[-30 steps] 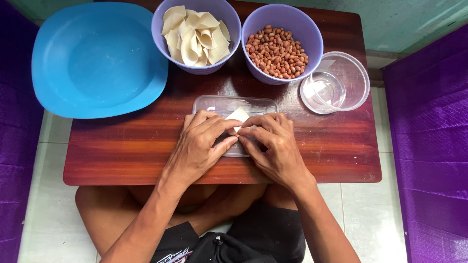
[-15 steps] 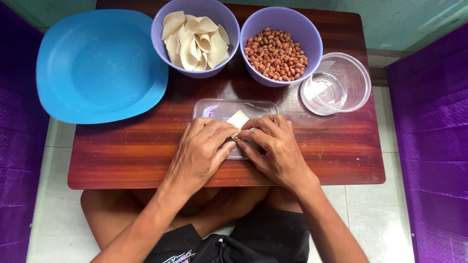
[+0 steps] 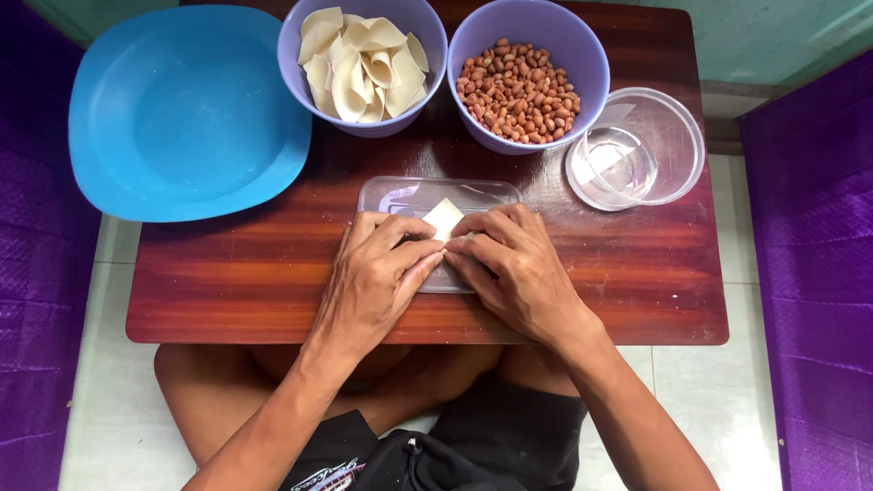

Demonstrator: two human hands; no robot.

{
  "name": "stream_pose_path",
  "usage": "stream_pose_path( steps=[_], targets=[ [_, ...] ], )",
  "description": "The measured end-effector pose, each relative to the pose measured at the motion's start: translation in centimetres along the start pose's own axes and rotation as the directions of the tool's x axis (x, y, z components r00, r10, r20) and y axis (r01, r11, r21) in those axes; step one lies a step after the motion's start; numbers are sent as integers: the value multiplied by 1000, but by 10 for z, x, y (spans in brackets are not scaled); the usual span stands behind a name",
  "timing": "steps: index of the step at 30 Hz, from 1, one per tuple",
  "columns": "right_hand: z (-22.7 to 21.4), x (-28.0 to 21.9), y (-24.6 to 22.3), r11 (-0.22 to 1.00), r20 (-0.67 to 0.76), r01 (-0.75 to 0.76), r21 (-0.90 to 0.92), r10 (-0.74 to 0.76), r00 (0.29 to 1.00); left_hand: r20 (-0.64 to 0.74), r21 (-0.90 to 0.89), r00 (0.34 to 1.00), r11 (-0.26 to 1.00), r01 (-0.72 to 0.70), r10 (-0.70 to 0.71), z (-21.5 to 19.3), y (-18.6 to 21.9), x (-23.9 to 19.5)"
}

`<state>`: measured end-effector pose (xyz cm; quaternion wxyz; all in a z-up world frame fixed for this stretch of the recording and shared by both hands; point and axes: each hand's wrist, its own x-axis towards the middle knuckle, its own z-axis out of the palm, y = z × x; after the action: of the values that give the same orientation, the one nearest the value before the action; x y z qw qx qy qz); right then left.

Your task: The person sits on the floor and wraps peanuts in thin, square sheets. They place a peanut on a sheet, fold it into a triangular shape, and then roll it into a cylindrical form. The finished rolls are placed on a blue plate.

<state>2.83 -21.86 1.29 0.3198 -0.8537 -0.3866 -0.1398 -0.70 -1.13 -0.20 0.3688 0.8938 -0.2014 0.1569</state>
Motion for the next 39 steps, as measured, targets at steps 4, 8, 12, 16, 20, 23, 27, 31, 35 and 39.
stream_pose_path(
  steps=[4, 8, 12, 16, 20, 23, 27, 31, 35, 39],
  targets=[
    [0, 1, -2, 1000, -7, -18, -4, 18, 1000, -4, -4, 1000, 1000, -8, 8, 2, -3, 1],
    [2, -2, -2, 999, -48, -3, -42, 1, 999, -5, -15, 1000, 1000, 9, -9, 1, -3, 2],
    [5, -6, -4, 989, -60, 19, -147, -28, 998, -7, -29, 1000, 1000, 8, -8, 2, -4, 3],
    [4, -2, -6, 987, -58, 20, -161, -30, 998, -9, -45, 1000, 999, 24, -24, 0, -4, 4],
    [4, 0, -6, 992, -45, 4, -130, -10, 999, 2, -86, 1000, 996, 25, -25, -4, -3, 3],
    [2, 1, -7, 991, -45, -3, -135, -3, 999, 8, -63, 1000, 998, 20, -20, -2, -4, 1],
    [3, 0, -6, 988, -39, -22, -152, 16, 999, 8, -52, 1000, 998, 24, -23, -2, -2, 1],
    [2, 0, -5, 992, -22, -46, -119, 44, 999, 10, -41, 1000, 999, 20, -19, -3, -1, 1],
    [0, -2, -4, 993, -26, -79, -93, 77, 997, 10, -29, 1000, 999, 20, -20, -2, -1, 3],
    [0, -2, -3, 992, -57, -92, -82, 88, 994, 13, -25, 1000, 999, 24, -23, -2, -1, 6]
  ],
)
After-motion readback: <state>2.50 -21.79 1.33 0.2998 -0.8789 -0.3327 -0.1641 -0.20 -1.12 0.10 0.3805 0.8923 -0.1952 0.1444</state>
